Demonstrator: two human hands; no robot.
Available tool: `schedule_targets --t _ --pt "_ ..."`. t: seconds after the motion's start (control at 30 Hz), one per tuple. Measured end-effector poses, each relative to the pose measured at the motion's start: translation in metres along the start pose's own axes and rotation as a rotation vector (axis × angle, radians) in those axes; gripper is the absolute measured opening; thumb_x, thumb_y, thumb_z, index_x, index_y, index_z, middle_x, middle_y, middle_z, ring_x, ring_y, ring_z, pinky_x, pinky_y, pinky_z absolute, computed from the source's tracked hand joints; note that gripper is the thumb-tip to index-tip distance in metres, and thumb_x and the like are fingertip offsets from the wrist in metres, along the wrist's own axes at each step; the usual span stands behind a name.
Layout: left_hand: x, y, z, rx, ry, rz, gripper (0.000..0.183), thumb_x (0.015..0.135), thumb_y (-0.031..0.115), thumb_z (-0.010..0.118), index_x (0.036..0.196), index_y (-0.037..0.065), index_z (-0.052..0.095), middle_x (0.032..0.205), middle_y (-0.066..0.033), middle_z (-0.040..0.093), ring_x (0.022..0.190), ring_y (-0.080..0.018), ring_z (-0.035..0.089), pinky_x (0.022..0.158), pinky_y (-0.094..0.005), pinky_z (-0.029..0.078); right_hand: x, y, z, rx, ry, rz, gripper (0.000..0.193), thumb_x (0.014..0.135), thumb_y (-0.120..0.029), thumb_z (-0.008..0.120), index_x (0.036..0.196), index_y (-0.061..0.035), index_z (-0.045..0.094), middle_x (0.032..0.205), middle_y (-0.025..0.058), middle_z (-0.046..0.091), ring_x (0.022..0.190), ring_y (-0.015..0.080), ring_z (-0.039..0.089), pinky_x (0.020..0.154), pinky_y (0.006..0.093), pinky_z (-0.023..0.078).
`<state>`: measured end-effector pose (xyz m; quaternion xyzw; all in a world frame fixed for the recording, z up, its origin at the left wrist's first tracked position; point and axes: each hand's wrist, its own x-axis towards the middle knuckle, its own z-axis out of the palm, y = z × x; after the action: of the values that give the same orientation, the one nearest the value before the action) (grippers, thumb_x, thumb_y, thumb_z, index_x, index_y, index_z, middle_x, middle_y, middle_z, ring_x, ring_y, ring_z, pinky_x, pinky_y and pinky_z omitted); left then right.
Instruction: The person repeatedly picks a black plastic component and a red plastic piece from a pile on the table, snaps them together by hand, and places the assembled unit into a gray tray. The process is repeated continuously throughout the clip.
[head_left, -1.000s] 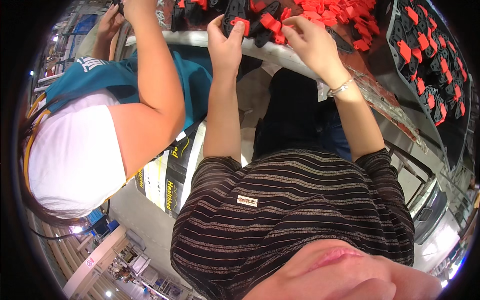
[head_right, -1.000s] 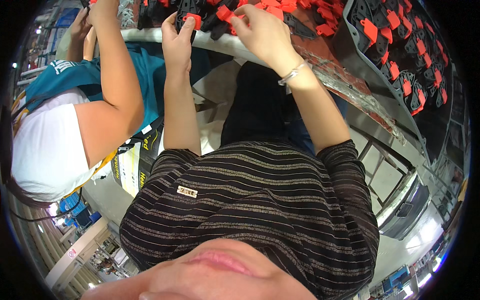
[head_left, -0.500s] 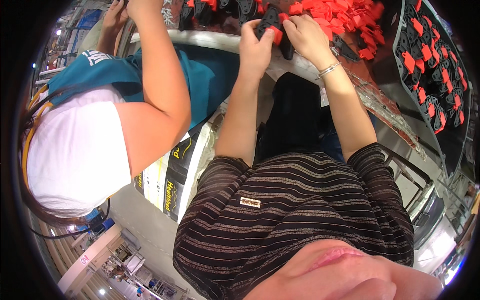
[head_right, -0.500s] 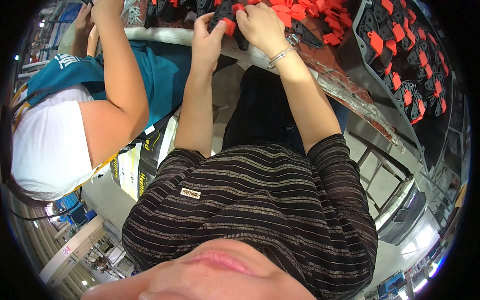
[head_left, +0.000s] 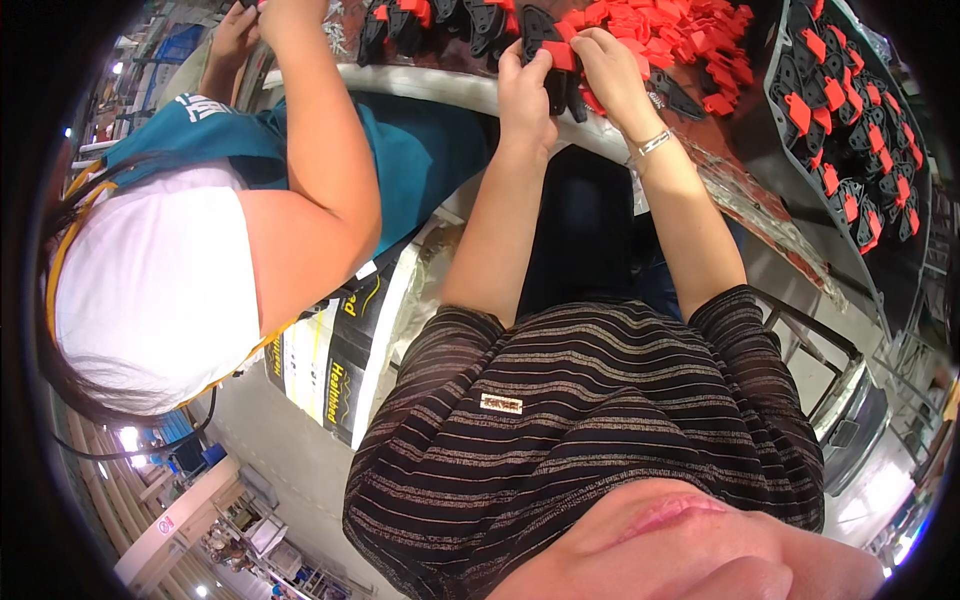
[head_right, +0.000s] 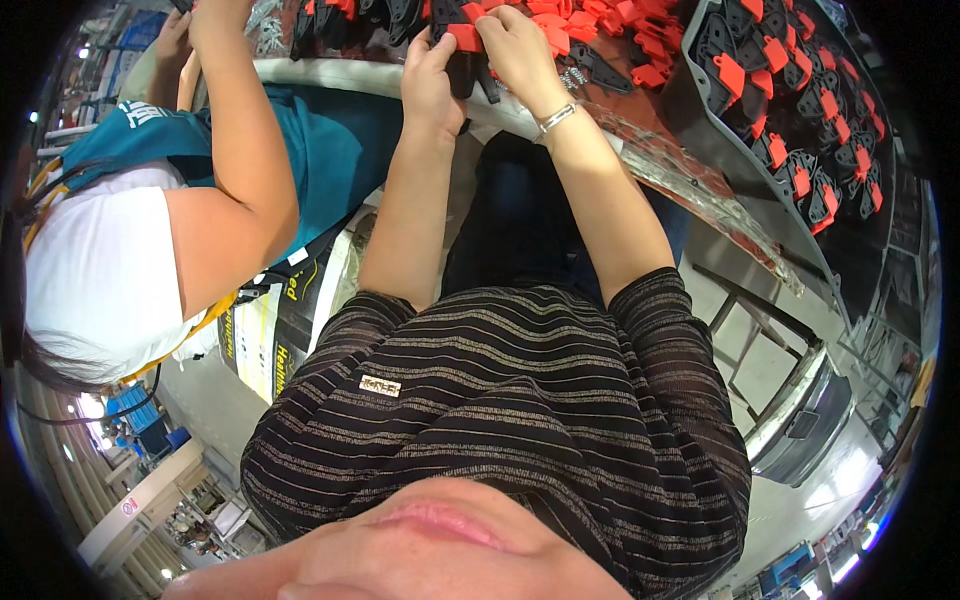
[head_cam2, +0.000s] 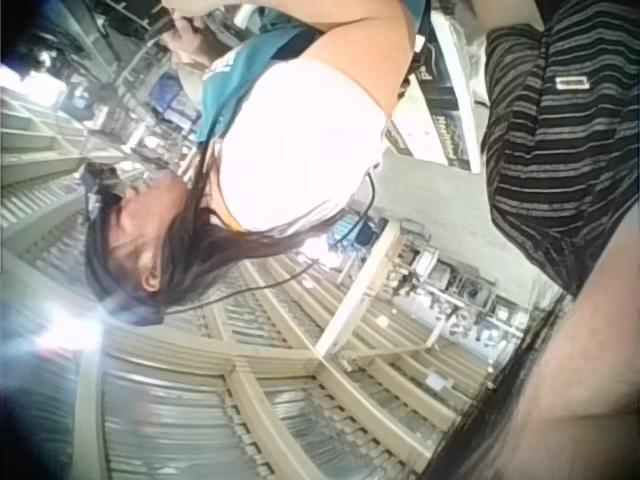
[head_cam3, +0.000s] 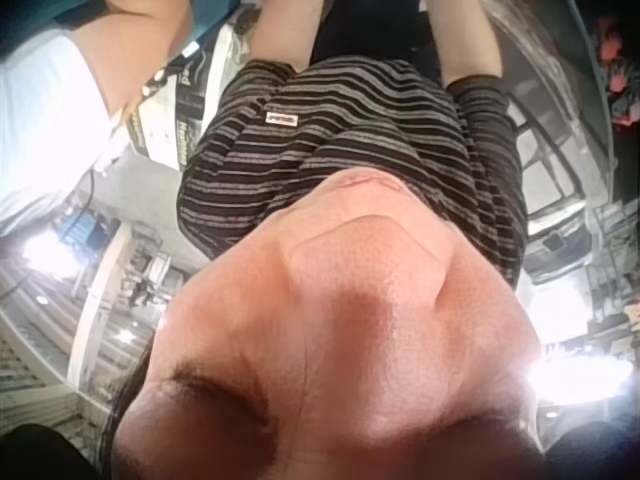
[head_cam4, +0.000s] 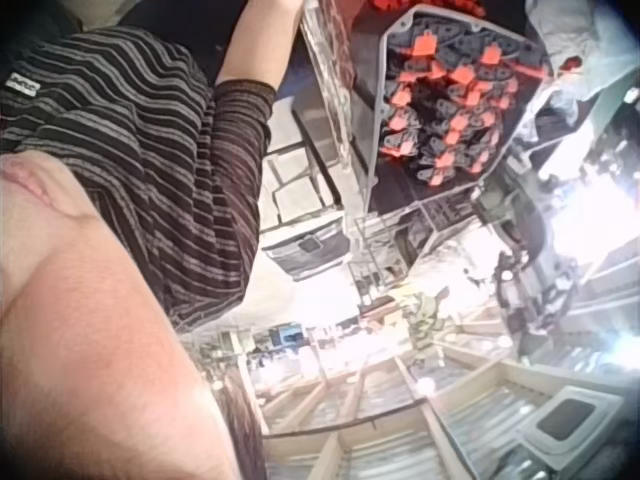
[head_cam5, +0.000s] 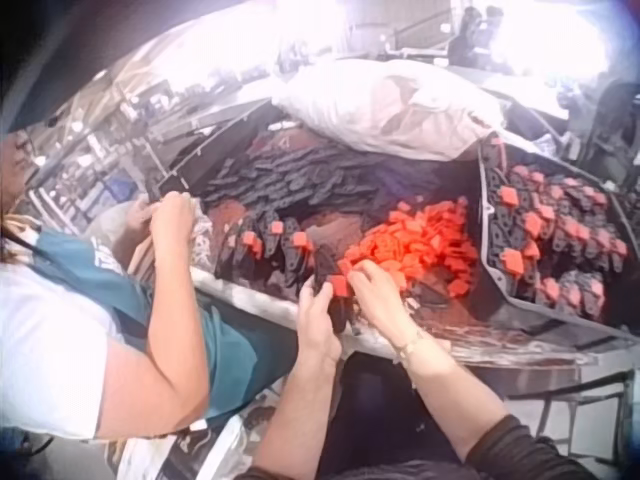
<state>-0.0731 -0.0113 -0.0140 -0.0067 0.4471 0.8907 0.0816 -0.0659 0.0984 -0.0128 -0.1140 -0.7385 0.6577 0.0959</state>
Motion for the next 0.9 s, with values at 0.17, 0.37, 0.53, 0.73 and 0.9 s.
schedule_targets --t 0.17,0.37,0.53,0.73,0.9 --pt "-0.003 -0.001 0.007 -0.217 -0.072 -0.007 0.032 0.094 0.009 0.043 0.126 0.007 0.037 0.112 -0.0101 0.055 0.099 -0.0209 0.058 0.082 -0.0346 0.05 -0.012 0.003 -0.005 0.123 0.005 -0.045 0.018 0.087 -0.017 0.053 0.091 0.0005 0.057 0.076 -0.0001 0.054 0.067 0.0065 0.05 0.062 0.0247 0.047" --pt "0.002 -0.006 0.0 -0.307 -0.1 -0.104 0.029 0.095 0.009 0.043 0.123 0.006 0.041 0.11 -0.0089 0.057 0.099 -0.0205 0.058 0.083 -0.0353 0.05 -0.01 0.001 -0.014 0.13 -0.053 -0.022 0.017 0.088 -0.017 0.051 0.091 -0.0014 0.057 0.078 -0.0021 0.053 0.074 0.0055 0.048 0.066 0.0236 0.045" --pt "0.001 0.0 0.012 -0.231 -0.09 -0.085 0.026 0.095 0.011 0.041 0.121 0.005 0.046 0.11 -0.0099 0.058 0.101 -0.0206 0.058 0.087 -0.0355 0.049 0.009 0.032 -0.026 0.24 -0.058 -0.057 0.013 0.088 -0.014 0.046 0.091 -0.0044 0.054 0.087 -0.0004 0.055 0.082 0.0068 0.051 0.071 0.023 0.044" --pt "-0.005 0.005 0.007 -0.555 -0.13 -0.132 0.029 0.095 0.013 0.038 0.122 0.004 0.048 0.114 -0.0107 0.058 0.105 -0.0253 0.056 0.091 -0.0407 0.047 -0.007 -0.008 -0.021 0.712 -0.062 -0.045 0.014 0.089 -0.011 0.039 0.095 -0.0038 0.05 0.093 0.0043 0.058 0.087 0.0124 0.057 0.08 0.0286 0.047" --pt "-0.006 0.005 -0.002 -0.918 -0.344 -0.322 0.038 0.097 0.021 0.031 0.128 0.005 0.046 0.12 -0.0104 0.057 0.114 -0.0293 0.052 0.096 -0.0444 0.043 -0.033 -0.051 -0.013 0.788 0.065 -0.055 0.013 0.089 -0.009 0.039 0.088 -0.0026 0.051 0.088 0.0058 0.062 0.067 0.0172 0.058 0.064 0.0315 0.051"
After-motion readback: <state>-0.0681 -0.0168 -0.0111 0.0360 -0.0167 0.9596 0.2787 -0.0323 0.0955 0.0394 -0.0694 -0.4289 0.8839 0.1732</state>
